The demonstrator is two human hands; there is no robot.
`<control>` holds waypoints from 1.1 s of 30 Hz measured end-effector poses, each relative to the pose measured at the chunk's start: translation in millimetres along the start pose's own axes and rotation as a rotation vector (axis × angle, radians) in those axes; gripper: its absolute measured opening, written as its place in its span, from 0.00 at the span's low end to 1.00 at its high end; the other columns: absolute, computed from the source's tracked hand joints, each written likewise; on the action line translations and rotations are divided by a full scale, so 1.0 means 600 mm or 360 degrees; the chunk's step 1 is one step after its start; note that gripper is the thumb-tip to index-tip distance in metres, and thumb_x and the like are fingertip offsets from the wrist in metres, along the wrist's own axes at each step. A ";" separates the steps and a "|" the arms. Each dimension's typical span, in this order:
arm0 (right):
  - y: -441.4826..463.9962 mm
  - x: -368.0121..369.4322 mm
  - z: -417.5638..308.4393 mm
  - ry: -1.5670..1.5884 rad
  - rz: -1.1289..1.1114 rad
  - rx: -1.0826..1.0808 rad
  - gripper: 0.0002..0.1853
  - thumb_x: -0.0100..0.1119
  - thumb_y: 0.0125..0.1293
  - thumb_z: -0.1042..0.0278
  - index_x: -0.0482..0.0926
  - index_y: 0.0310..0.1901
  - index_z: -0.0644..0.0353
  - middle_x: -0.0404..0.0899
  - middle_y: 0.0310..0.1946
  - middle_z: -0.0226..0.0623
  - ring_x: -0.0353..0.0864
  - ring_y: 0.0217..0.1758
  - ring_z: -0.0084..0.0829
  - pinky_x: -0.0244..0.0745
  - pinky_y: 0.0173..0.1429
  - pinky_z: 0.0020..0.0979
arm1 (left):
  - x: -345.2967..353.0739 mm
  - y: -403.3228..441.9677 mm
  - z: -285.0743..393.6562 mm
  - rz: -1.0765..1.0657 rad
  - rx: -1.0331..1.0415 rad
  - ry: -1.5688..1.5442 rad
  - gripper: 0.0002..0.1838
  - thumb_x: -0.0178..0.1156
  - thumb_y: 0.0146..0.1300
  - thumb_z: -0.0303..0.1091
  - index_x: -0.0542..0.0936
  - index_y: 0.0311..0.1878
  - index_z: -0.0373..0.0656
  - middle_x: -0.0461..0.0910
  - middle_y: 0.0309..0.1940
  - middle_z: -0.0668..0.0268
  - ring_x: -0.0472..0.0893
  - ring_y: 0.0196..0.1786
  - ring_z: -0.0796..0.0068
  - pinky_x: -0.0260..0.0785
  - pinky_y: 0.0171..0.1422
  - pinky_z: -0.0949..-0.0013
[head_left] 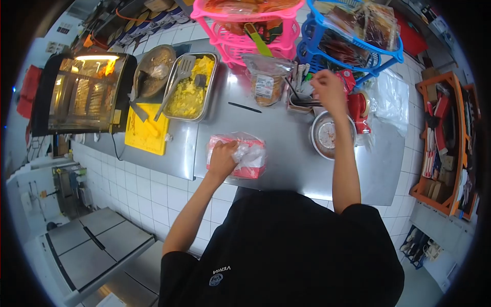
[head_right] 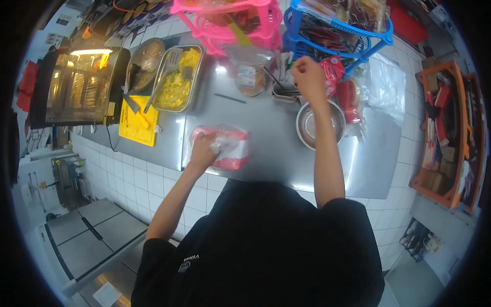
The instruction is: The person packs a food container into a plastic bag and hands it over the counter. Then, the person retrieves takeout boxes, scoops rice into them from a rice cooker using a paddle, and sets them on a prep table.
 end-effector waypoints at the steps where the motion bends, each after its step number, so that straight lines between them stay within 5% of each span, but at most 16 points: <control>1: -0.034 -0.023 -0.050 0.0121 -0.0067 0.0059 0.05 0.59 0.59 0.74 0.76 0.36 0.62 0.83 0.28 0.36 0.79 0.26 0.22 0.73 0.28 0.23 | -0.005 0.006 -0.003 -0.0097 -0.0037 -0.0042 0.09 0.63 0.51 0.35 0.81 0.35 0.42 0.82 0.32 0.55 0.82 0.34 0.55 0.69 0.40 0.54; 2: -0.077 -0.035 -0.081 0.0244 -0.0129 0.0124 0.04 0.59 0.59 0.75 0.75 0.36 0.62 0.83 0.29 0.35 0.78 0.26 0.20 0.72 0.27 0.22 | -0.007 0.009 -0.008 -0.0200 -0.0068 -0.0083 0.11 0.63 0.52 0.36 0.81 0.37 0.42 0.82 0.32 0.54 0.82 0.35 0.54 0.70 0.40 0.53; 6: -0.290 0.082 -0.080 0.0699 -0.1483 0.0621 0.05 0.62 0.61 0.74 0.74 0.35 0.61 0.84 0.34 0.42 0.83 0.31 0.25 0.78 0.32 0.25 | 0.019 0.017 -0.034 -0.0284 -0.0140 -0.0363 0.15 0.62 0.58 0.40 0.81 0.43 0.41 0.83 0.32 0.51 0.83 0.35 0.51 0.72 0.45 0.50; 8: -0.381 0.203 -0.052 0.1077 -0.1536 0.0769 0.05 0.61 0.63 0.74 0.74 0.35 0.63 0.84 0.35 0.41 0.83 0.32 0.26 0.79 0.36 0.26 | -0.048 0.043 0.006 -0.0524 -0.0263 -0.0483 0.17 0.62 0.58 0.42 0.81 0.45 0.39 0.83 0.32 0.49 0.83 0.35 0.49 0.72 0.46 0.49; 11: -0.412 0.325 -0.003 0.1287 -0.0689 0.0832 0.04 0.59 0.66 0.75 0.75 0.36 0.64 0.82 0.34 0.37 0.81 0.34 0.23 0.77 0.40 0.24 | -0.037 0.025 0.004 -0.0794 -0.0317 -0.0071 0.19 0.62 0.57 0.40 0.80 0.48 0.38 0.81 0.36 0.48 0.81 0.39 0.48 0.71 0.45 0.49; 14: -0.409 0.357 -0.002 0.1627 -0.0185 0.0925 0.03 0.58 0.67 0.75 0.75 0.36 0.64 0.80 0.33 0.34 0.79 0.35 0.22 0.75 0.41 0.23 | -0.099 -0.008 0.051 0.0270 -0.0275 0.0258 0.20 0.62 0.55 0.37 0.79 0.50 0.37 0.77 0.40 0.52 0.77 0.41 0.50 0.71 0.43 0.52; 15: -0.421 0.361 0.011 0.1676 -0.0115 0.0901 0.03 0.58 0.67 0.74 0.75 0.37 0.64 0.80 0.33 0.34 0.79 0.36 0.22 0.75 0.41 0.23 | -0.119 -0.016 0.067 0.0308 -0.0411 0.0250 0.21 0.61 0.51 0.30 0.79 0.51 0.37 0.73 0.42 0.57 0.73 0.40 0.52 0.70 0.42 0.55; 19: -0.434 0.384 0.025 0.1454 0.0158 0.0809 0.03 0.58 0.67 0.74 0.75 0.38 0.64 0.81 0.34 0.35 0.80 0.38 0.22 0.76 0.45 0.23 | -0.058 -0.072 0.038 0.0511 -0.0775 -0.0932 0.17 0.61 0.58 0.27 0.78 0.51 0.34 0.79 0.40 0.57 0.78 0.40 0.62 0.71 0.41 0.62; 21: -0.430 0.390 0.017 0.1364 0.0214 0.0666 0.03 0.57 0.68 0.76 0.75 0.37 0.64 0.81 0.34 0.35 0.81 0.35 0.22 0.79 0.41 0.24 | -0.036 -0.085 0.021 0.0639 -0.0964 -0.1578 0.14 0.62 0.62 0.28 0.78 0.50 0.33 0.81 0.38 0.58 0.81 0.40 0.68 0.71 0.41 0.66; 28: -0.424 0.334 -0.012 0.0823 -0.0081 0.0551 0.04 0.57 0.69 0.75 0.76 0.39 0.67 0.81 0.34 0.36 0.82 0.35 0.23 0.81 0.39 0.25 | -0.041 -0.076 -0.007 0.0340 -0.1222 -0.1904 0.12 0.66 0.63 0.34 0.81 0.41 0.34 0.81 0.32 0.65 0.79 0.35 0.79 0.71 0.40 0.72; 33: -0.385 0.303 -0.063 0.0552 0.0009 0.0570 0.07 0.59 0.69 0.70 0.76 0.40 0.66 0.79 0.24 0.33 0.78 0.25 0.20 0.72 0.28 0.21 | -0.030 -0.067 -0.021 0.0221 -0.1227 -0.2283 0.12 0.67 0.62 0.34 0.82 0.41 0.34 0.81 0.32 0.68 0.78 0.35 0.81 0.69 0.38 0.74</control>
Point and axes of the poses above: each hand's wrist, its own y-axis towards the middle knuckle, its own x-axis out of the palm, z = x × y, the point moved 4 cm from there along y, towards the middle knuckle
